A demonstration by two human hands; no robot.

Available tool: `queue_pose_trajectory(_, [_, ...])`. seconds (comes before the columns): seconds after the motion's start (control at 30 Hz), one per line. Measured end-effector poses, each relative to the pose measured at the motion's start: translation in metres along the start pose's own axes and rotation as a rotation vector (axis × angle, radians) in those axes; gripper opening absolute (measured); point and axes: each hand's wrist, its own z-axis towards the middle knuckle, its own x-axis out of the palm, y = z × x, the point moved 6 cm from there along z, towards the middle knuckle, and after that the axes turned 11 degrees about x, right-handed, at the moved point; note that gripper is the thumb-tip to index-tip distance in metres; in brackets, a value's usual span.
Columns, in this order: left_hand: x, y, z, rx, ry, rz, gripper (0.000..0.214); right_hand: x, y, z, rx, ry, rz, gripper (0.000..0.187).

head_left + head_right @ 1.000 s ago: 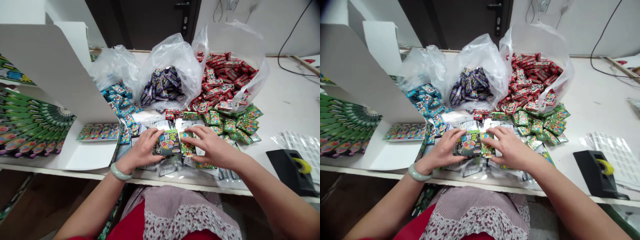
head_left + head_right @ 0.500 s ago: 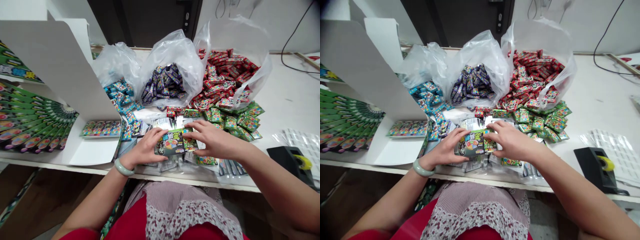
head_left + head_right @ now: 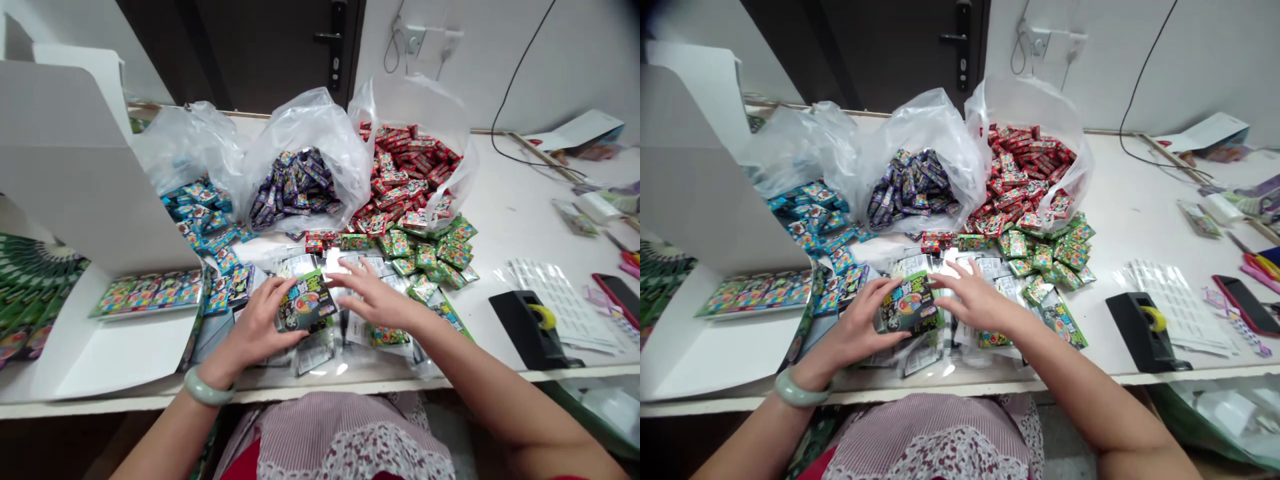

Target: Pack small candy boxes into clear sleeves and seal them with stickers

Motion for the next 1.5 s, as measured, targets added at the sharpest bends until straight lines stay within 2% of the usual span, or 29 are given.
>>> queue_pose_trajectory(0.07, [-0.003,0.001,0.001,-0.006,-0.012,0.002,0.088,-0.005,-0.001,0.008,-0.022,-0.02,0.01,0.048])
queue_pose_trajectory(0.1, [-0.005,0.002,0.001,-0.017,-0.016,0.011,0.088,-0.012,-0.007,0.013,-0.016,-0.082,0.042,0.047])
queue_pose_trajectory(0.17, [-0.011,0.006,-0.004,-0.041,-0.017,0.042,0.086,-0.036,-0.034,0.022,0.069,-0.319,0.127,0.039])
queue_pose_trajectory(0.23, [-0.016,0.009,-0.009,-0.048,-0.019,0.065,0.085,-0.067,-0.08,0.03,0.272,-0.623,0.196,0.035])
queue_pose_trajectory(0.27, [-0.017,0.01,-0.011,-0.045,-0.019,0.068,0.085,-0.078,-0.107,0.034,0.433,-0.713,0.197,0.041])
queue_pose_trajectory(0.3, [-0.017,0.01,-0.011,-0.039,-0.02,0.067,0.085,-0.085,-0.133,0.039,0.598,-0.746,0.236,0.048])
queue_pose_trajectory(0.4, [-0.013,0.008,-0.009,-0.032,-0.018,0.054,0.086,-0.096,-0.175,0.062,0.724,-0.721,0.316,0.057])
queue_pose_trajectory(0.5, [-0.008,0.008,-0.007,-0.045,-0.018,0.051,0.087,-0.092,-0.182,0.07,0.726,-0.692,0.418,0.051])
queue_pose_trajectory(0.67, [-0.014,0.013,-0.011,-0.078,-0.041,0.079,0.084,-0.067,-0.159,0.041,0.659,-0.587,0.623,0.051])
queue_pose_trajectory(0.8, [-0.017,0.012,-0.008,-0.065,-0.045,0.06,0.087,-0.056,-0.127,0.015,0.447,-0.421,0.737,0.074])
queue_pose_trajectory(0.87, [-0.017,0.009,-0.005,-0.049,-0.043,0.052,0.088,-0.06,-0.114,0.008,0.402,-0.422,0.576,0.074])
queue_pose_trajectory(0.97, [-0.016,0.006,-0.003,-0.053,-0.043,0.074,0.088,-0.068,-0.103,0.009,0.493,-0.455,-0.021,0.052])
queue_pose_trajectory(1.03, [-0.014,0.004,-0.004,-0.058,-0.041,0.089,0.087,-0.063,-0.098,0.017,0.544,-0.379,-0.298,0.039])
queue_pose_trajectory(1.13, [-0.013,0.003,-0.007,-0.054,-0.025,0.086,0.087,-0.05,-0.096,0.031,0.526,-0.251,-0.321,0.041])
queue_pose_trajectory(1.3, [-0.019,0.007,-0.015,-0.065,-0.036,0.081,0.087,-0.055,-0.117,0.03,0.32,-0.228,-0.066,0.044])
queue_pose_trajectory(1.37, [-0.018,0.008,-0.015,-0.066,-0.037,0.076,0.087,-0.053,-0.131,0.029,0.266,-0.192,-0.137,0.064])
queue_pose_trajectory(1.43, [-0.015,0.008,-0.012,-0.06,-0.02,0.061,0.087,-0.047,-0.142,0.03,0.273,-0.167,-0.232,0.08])
queue_pose_trajectory(1.5, [-0.009,0.006,-0.009,-0.052,0.002,0.044,0.088,-0.042,-0.145,0.032,0.299,-0.192,-0.271,0.072])
